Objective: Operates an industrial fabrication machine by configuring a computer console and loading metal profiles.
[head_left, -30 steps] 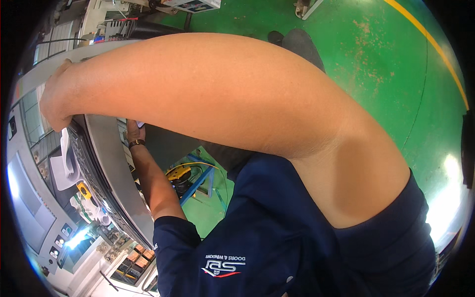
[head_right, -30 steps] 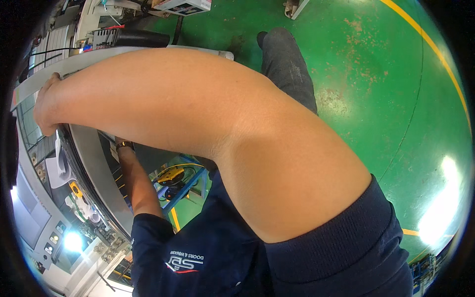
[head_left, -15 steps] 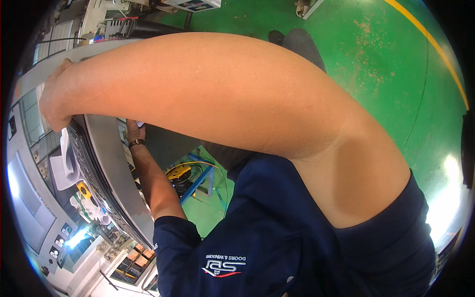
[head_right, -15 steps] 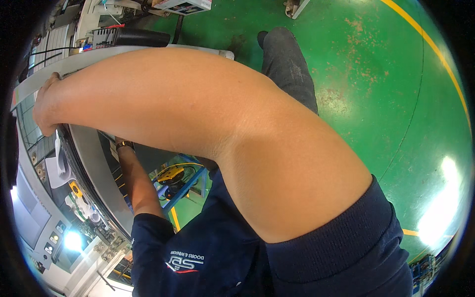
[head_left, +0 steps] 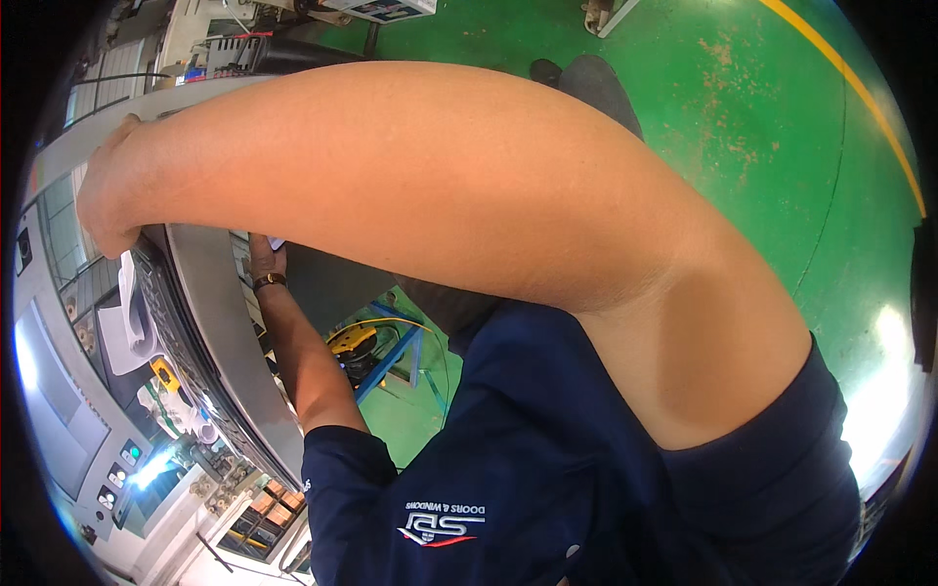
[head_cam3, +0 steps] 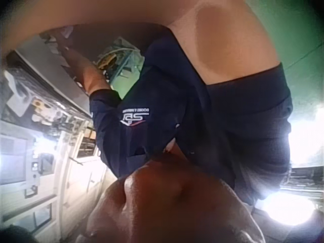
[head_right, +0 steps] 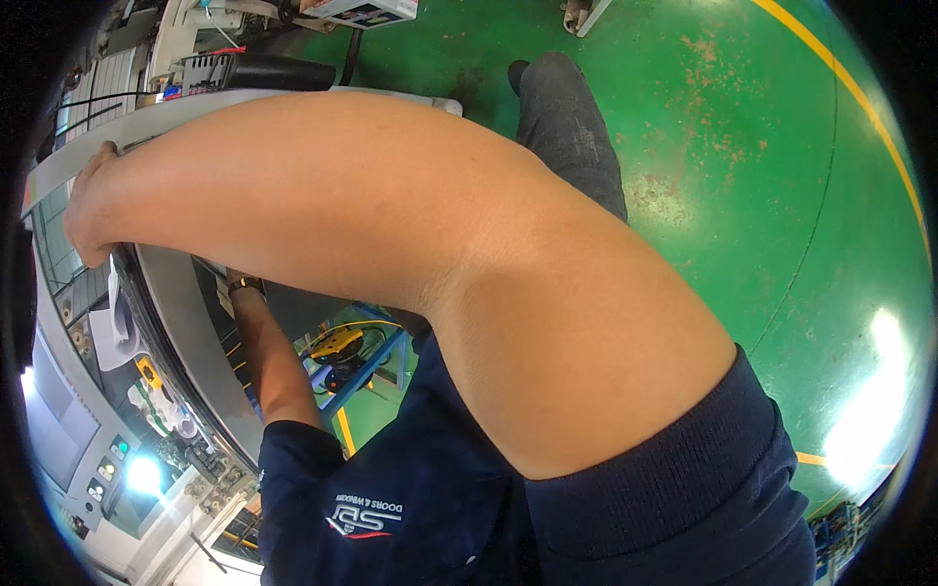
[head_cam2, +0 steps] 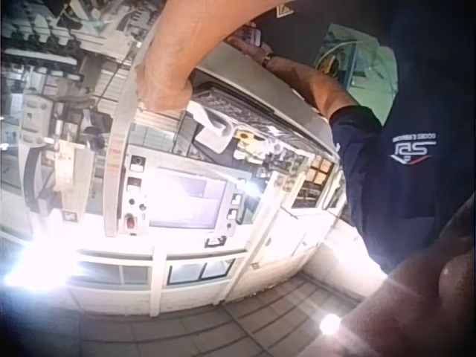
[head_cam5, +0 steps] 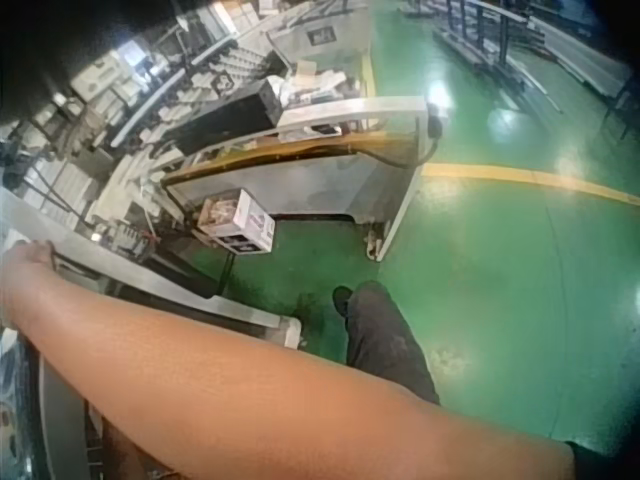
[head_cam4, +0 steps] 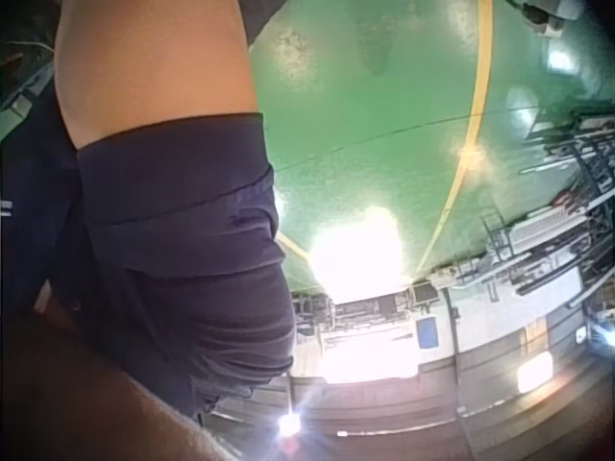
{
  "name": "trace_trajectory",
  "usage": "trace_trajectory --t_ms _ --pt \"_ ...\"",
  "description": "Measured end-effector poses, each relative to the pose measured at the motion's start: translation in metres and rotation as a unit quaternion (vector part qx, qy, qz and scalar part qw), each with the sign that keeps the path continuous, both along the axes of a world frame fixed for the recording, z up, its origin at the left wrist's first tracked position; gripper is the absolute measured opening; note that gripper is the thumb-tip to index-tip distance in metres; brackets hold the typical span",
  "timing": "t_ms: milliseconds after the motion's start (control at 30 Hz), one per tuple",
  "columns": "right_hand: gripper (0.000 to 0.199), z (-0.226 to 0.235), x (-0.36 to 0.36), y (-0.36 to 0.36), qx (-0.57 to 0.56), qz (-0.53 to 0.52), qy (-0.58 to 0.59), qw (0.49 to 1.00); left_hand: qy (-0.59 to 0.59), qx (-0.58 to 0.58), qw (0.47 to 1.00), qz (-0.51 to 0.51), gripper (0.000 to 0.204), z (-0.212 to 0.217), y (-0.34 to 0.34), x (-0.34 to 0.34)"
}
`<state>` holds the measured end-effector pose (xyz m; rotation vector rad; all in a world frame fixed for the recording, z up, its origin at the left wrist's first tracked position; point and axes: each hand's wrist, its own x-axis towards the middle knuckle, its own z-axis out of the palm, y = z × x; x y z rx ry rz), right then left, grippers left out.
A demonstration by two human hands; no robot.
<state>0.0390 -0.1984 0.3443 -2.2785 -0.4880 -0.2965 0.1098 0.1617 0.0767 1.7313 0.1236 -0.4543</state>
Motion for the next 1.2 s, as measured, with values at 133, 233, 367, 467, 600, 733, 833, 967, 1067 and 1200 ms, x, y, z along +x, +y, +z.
trace_trajectory --t_ms 133,233,367,467,600,733,833,967,1067,1200 --pt "0.04 -0.005 0.002 0.0 -0.005 -0.006 0.006 1.0 0.002 -0.003 1.0 -0.008 0.043 -0.004 -0.013 -0.001" --pt "0.041 0.001 0.001 0.004 -0.007 -0.008 -0.005 1.0 0.0 -0.006 1.0 -0.001 0.044 -0.002 0.005 0.007" --pt "0.042 0.002 0.002 0.005 -0.01 -0.01 -0.02 1.0 0.003 -0.007 1.0 0.007 0.044 -0.005 0.016 0.013" --pt "0.043 0.001 0.003 0.004 -0.003 -0.002 -0.004 1.0 -0.003 -0.006 1.0 0.01 0.044 -0.004 0.01 0.01" --pt "0.049 -0.001 0.006 0.002 -0.011 0.017 -0.002 1.0 0.003 -0.005 1.0 -0.009 0.044 0.001 -0.006 0.001" --pt "0.056 -0.003 0.009 -0.001 0.031 0.079 0.025 0.996 -0.006 0.008 1.0 0.013 0.046 0.003 -0.009 -0.006" --pt "0.057 0.0 0.009 0.001 0.035 0.081 0.025 0.996 -0.016 0.011 1.0 0.014 0.046 0.001 0.004 -0.002" --pt "0.057 0.006 0.006 0.003 0.03 0.046 -0.001 0.998 -0.006 -0.004 1.0 -0.016 0.047 0.004 0.015 0.009" --pt "0.044 -0.006 0.0 0.0 0.0 0.005 -0.007 1.0 0.0 -0.013 1.0 0.008 0.046 -0.007 -0.005 0.0" --pt "0.046 -0.003 -0.001 0.001 0.001 -0.002 -0.026 1.0 0.007 0.011 1.0 0.006 0.045 0.001 -0.004 0.0"
